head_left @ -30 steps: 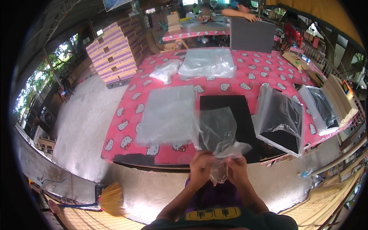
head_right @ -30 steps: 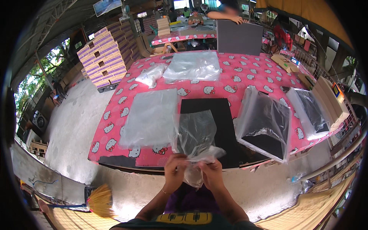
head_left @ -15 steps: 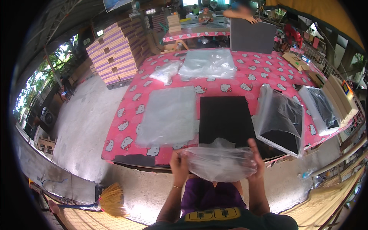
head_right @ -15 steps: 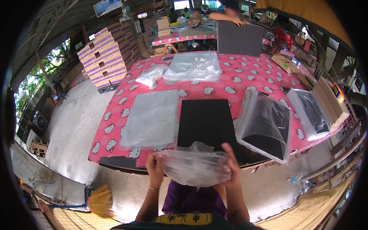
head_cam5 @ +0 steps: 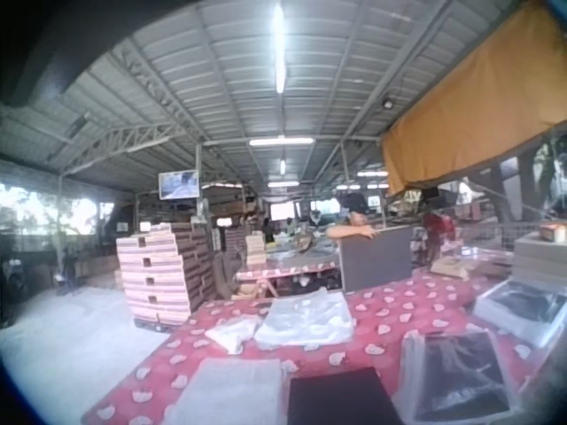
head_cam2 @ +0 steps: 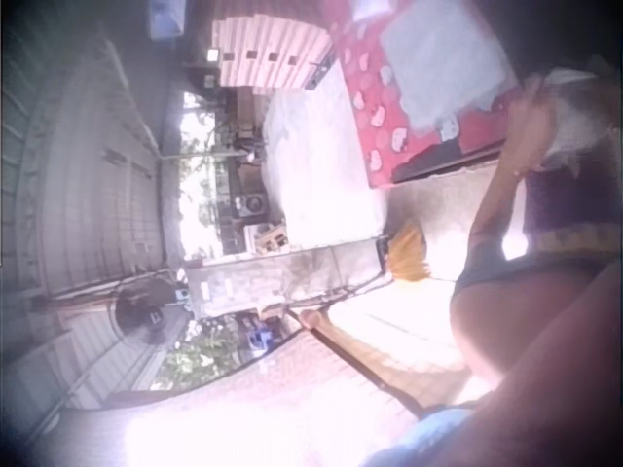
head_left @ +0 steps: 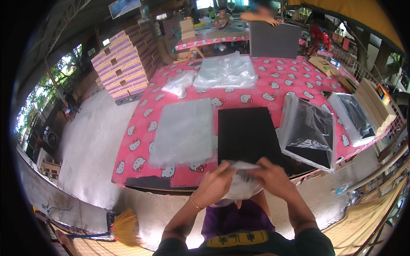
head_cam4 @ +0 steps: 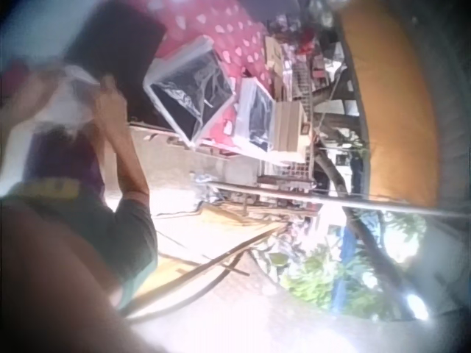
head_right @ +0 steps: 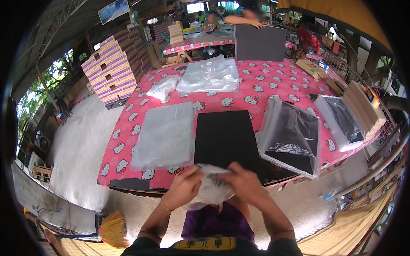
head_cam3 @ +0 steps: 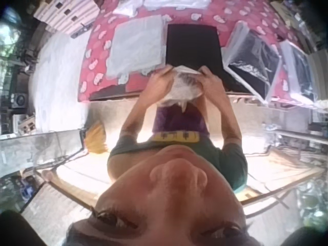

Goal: The person packs flat items into individual plastic bags and then places the bagged items into larger stacks on a table.

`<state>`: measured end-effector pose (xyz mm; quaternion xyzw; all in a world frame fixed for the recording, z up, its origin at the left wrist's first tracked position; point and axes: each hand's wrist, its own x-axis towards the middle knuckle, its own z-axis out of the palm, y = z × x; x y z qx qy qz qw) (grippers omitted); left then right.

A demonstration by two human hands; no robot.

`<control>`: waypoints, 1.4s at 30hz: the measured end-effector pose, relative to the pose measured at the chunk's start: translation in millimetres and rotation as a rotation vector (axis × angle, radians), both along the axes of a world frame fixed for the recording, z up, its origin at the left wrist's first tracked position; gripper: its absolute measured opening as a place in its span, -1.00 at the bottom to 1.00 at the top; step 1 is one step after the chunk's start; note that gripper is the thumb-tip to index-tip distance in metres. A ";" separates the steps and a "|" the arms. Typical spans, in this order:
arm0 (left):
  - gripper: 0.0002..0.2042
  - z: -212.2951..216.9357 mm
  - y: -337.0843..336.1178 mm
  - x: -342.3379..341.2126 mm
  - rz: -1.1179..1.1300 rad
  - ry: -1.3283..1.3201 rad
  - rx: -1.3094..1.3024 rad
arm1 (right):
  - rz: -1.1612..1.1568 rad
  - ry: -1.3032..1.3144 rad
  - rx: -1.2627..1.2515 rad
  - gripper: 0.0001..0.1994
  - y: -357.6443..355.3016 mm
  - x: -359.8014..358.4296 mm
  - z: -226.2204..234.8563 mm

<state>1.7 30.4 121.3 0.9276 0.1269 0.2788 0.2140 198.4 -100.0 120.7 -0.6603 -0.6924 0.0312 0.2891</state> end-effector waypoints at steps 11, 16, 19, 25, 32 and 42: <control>-0.85 -5.3 35.7 -44.0 0.337 -0.037 0.154 | -0.377 0.154 -0.009 -0.69 -24.3 60.9 -0.7; -0.76 -25.8 42.1 -83.2 -0.210 -0.627 -0.951 | 0.093 0.419 -0.141 -0.60 -20.7 81.8 -16.2; -0.78 -1.0 35.6 -84.2 -0.404 -0.575 -1.244 | 0.367 1.047 0.098 -0.61 -17.2 60.6 -36.0; -0.69 -4.8 30.3 -59.7 -0.414 0.206 -0.542 | 0.387 1.247 -0.116 -0.57 -27.7 64.0 -51.1; -0.70 -8.2 10.1 -57.8 0.104 -0.646 -1.437 | 0.492 1.669 -0.056 -0.73 -19.2 52.0 -47.6; -0.61 -21.6 32.1 -58.8 -0.146 -0.807 -1.618 | 0.519 1.007 -0.697 -0.73 -20.8 40.3 -66.9</control>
